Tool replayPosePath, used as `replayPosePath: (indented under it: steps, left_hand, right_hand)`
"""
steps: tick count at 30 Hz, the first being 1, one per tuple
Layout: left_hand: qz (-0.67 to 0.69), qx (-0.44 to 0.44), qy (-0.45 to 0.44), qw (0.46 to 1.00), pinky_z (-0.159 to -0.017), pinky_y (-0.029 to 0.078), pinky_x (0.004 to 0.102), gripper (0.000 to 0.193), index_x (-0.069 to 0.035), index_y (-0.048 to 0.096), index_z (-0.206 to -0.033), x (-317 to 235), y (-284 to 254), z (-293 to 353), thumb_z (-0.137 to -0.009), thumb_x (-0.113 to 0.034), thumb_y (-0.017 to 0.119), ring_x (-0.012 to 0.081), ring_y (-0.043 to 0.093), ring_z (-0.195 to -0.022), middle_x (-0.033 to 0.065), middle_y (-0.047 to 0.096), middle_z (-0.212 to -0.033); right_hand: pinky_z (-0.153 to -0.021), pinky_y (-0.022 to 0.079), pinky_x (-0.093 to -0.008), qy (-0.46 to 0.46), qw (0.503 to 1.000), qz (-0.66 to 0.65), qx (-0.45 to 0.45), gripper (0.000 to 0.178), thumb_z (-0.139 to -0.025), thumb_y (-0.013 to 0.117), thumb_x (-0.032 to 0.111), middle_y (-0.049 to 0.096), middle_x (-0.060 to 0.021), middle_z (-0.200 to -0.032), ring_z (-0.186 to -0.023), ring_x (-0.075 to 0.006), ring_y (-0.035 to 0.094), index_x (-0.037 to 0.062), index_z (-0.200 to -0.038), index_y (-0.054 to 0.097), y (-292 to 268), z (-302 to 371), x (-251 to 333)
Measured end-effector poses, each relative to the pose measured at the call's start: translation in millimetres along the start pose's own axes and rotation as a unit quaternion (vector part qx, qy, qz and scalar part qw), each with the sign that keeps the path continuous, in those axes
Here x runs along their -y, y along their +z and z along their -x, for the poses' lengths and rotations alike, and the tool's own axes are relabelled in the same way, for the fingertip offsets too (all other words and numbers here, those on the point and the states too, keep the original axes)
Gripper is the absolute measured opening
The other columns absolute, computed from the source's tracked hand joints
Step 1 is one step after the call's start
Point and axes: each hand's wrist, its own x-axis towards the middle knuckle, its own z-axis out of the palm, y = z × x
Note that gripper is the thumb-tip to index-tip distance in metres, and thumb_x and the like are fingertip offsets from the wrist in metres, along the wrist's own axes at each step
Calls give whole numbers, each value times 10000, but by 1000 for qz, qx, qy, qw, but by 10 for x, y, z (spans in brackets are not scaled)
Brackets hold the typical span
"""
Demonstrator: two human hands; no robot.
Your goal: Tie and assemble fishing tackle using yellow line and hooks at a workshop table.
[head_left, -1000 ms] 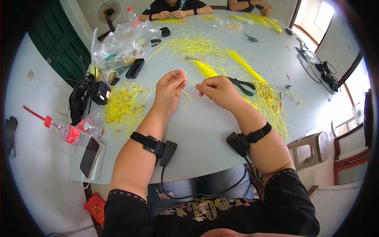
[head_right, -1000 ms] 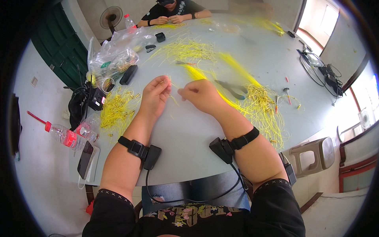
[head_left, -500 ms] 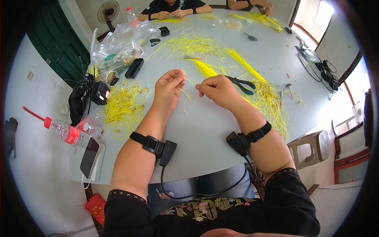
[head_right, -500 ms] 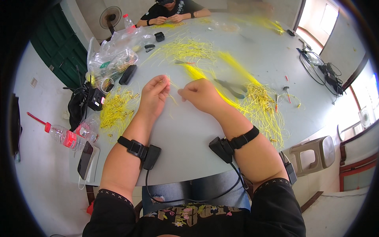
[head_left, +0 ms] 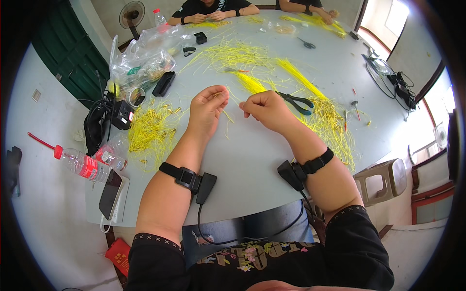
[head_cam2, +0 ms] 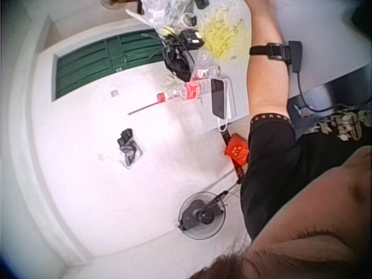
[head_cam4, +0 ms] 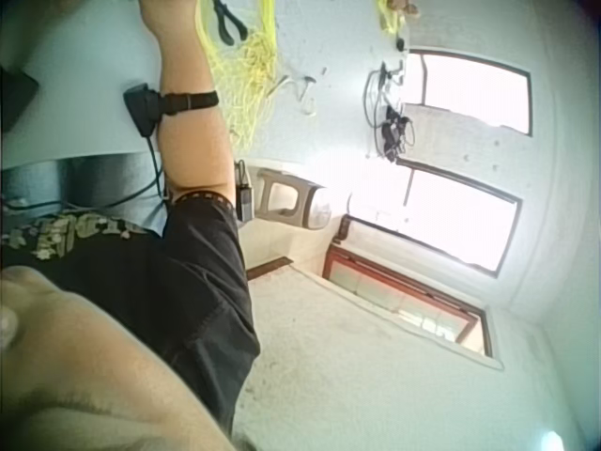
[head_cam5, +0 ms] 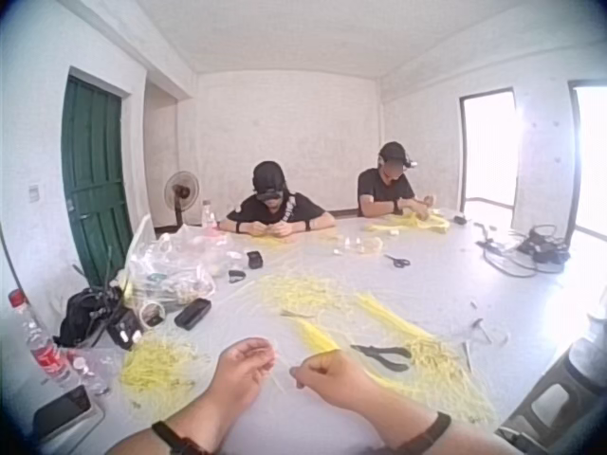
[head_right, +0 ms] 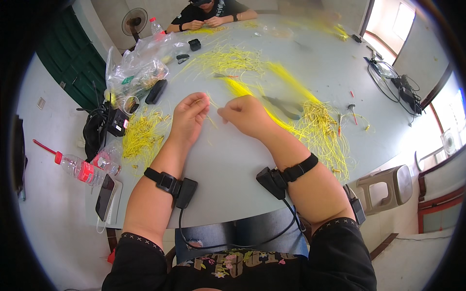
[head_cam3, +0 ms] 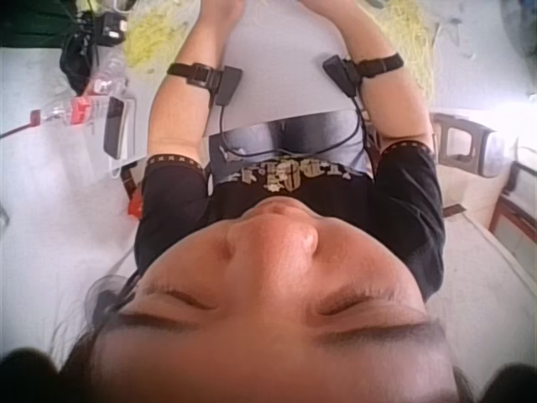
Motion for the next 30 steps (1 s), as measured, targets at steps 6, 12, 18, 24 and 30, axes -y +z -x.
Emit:
replayPosePath:
  steps: [6,12,18,24,30]
  left_hand:
    - [-15,16,-3,1000,-781,508,221,162,-23,623,-1001,8,-4,3,-845,5,657,117,619,-850,55,645,-944]
    - [-28,19,-15,999,-782,514,224,163,-26,623,-1003,1,0,16,-845,-2,660,114,623,-851,48,647,-942]
    - [-32,29,-25,999,-783,509,222,158,-32,624,-998,8,31,20,-846,-12,663,111,615,-860,40,642,-936]
    - [-45,30,-21,998,-790,502,239,151,-28,634,-993,6,16,26,-847,-35,673,116,616,-864,45,647,-927]
    - [-50,34,-32,998,-790,497,243,152,-18,635,-996,4,46,31,-858,-67,674,118,617,-857,53,656,-917]
  right_hand:
    - [-537,394,-273,0,1000,-6,-4,294,-842,645,310,540,-17,-591,-560,-96,470,43,-725,686,9,-7,-3]
    - [-583,421,-284,-37,999,-4,-37,289,-847,648,306,580,-40,-650,-613,-115,513,40,-743,688,43,-34,-59]
    - [-637,457,-299,-152,984,13,-92,268,-842,653,298,626,-69,-715,-676,-146,559,49,-755,696,75,-115,-210]
    - [-629,433,-259,-48,998,16,-42,258,-879,645,278,666,-20,-777,-679,-85,526,47,-784,707,84,-84,-143]
    - [-640,441,-259,-59,997,4,-46,253,-885,646,280,675,-17,-779,-692,-79,538,47,-813,714,81,-97,-187]
